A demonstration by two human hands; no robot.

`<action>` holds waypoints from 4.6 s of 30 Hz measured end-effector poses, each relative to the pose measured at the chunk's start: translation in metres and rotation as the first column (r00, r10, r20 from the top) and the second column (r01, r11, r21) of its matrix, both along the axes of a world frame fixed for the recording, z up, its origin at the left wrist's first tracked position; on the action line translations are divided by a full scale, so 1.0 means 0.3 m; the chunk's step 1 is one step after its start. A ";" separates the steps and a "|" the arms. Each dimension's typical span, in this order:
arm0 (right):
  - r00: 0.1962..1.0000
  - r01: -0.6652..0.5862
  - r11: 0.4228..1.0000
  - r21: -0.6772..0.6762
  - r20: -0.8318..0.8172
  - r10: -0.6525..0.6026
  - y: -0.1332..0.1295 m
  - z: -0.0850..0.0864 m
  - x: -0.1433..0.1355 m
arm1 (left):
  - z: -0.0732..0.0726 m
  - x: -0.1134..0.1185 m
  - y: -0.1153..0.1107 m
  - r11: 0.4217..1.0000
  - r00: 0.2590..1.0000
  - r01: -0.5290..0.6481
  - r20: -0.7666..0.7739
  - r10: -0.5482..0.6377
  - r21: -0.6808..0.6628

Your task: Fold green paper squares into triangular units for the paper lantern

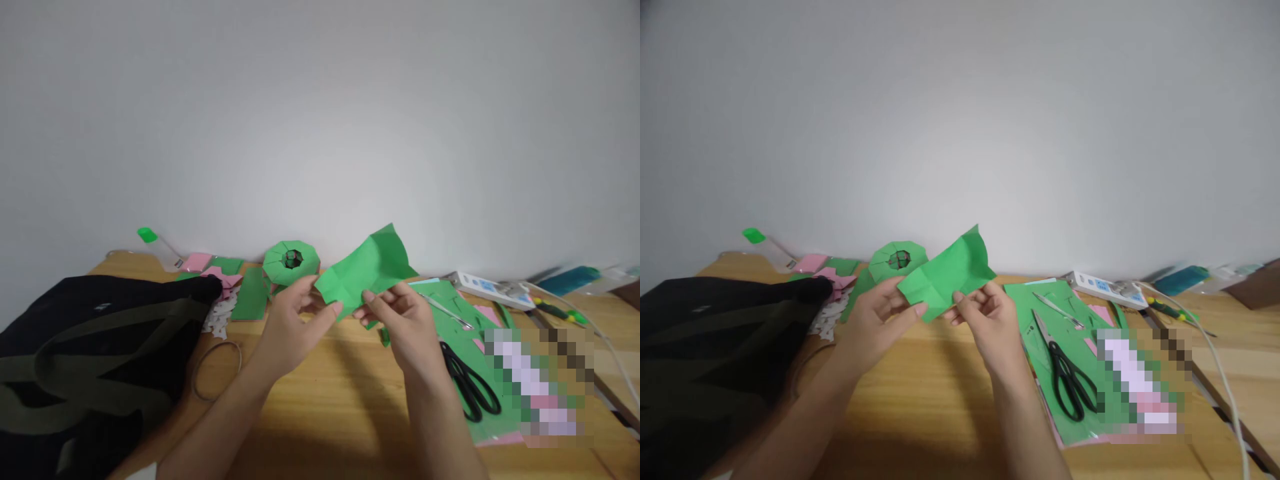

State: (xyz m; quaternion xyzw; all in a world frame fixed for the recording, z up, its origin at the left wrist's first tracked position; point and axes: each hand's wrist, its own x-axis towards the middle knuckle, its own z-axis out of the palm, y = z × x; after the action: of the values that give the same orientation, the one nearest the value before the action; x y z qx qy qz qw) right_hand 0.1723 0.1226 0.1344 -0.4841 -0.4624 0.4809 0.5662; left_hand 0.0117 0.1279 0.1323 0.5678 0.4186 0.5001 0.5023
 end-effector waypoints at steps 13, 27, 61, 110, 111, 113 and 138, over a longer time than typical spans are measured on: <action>0.603 0.212 0.572 0.792 0.355 -0.714 -0.056 0.030 0.055 | -0.008 -0.004 -0.012 0.625 0.707 -0.077 -0.399 0.583 0.777; 0.517 -0.239 0.481 0.844 0.530 -0.673 -0.117 0.023 0.008 | 0.036 -0.006 -0.074 0.443 0.700 0.054 -0.351 0.622 0.895; 0.587 -0.121 0.504 0.855 0.471 -0.659 -0.132 0.036 -0.026 | 0.047 -0.006 -0.113 0.968 0.975 0.150 0.134 -0.179 0.199; 0.831 0.040 0.895 0.443 0.483 -0.276 -0.147 0.066 -0.012 | 0.038 0.016 -0.062 0.996 0.967 0.081 0.244 -0.068 -0.042; 0.848 0.049 0.905 0.422 0.461 -0.261 -0.145 0.064 -0.014 | 0.036 0.016 -0.061 0.996 0.964 0.084 0.255 -0.071 -0.040; 0.873 0.060 0.918 0.393 0.425 -0.239 -0.142 0.061 -0.019 | 0.031 0.018 -0.061 0.995 0.957 0.090 0.279 -0.075 -0.042; 0.856 0.056 0.923 0.381 0.458 -0.240 -0.153 0.068 -0.069 | -0.002 0.054 -0.057 0.972 0.913 0.026 0.402 0.073 -0.235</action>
State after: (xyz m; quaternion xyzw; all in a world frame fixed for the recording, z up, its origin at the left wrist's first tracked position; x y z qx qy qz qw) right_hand 0.1515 0.0767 0.1548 -0.5159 -0.6315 0.2033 0.5419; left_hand 0.0278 0.1108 0.1316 0.3823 0.3679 0.5604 0.6360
